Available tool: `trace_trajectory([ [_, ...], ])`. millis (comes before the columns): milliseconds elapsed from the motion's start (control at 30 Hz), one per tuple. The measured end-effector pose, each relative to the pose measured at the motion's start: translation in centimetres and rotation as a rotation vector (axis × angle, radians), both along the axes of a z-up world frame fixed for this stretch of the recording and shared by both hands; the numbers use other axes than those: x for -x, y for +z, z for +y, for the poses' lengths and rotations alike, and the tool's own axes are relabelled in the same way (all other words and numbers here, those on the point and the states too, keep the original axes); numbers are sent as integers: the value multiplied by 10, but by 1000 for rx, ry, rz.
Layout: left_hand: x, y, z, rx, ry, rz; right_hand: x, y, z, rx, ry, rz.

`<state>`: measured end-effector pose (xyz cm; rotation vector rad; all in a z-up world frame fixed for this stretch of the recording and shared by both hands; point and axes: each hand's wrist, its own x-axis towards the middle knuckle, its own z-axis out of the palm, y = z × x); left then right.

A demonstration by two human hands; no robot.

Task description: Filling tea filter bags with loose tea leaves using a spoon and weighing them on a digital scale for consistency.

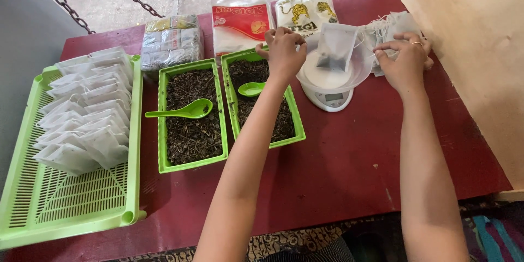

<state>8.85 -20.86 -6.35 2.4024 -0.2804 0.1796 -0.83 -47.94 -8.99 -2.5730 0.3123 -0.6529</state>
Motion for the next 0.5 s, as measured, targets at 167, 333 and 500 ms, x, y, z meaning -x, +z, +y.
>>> trace_trajectory([
  [167, 3, 3, -4, -16, 1, 8, 3, -1, -1, -2, -10, 13],
  [333, 3, -3, -12, 12, -5, -29, -1, -9, -3, -3, -12, 35],
  [500, 1, -14, -24, -91, 13, -128, -17, -31, 2, 130, 75, -89],
])
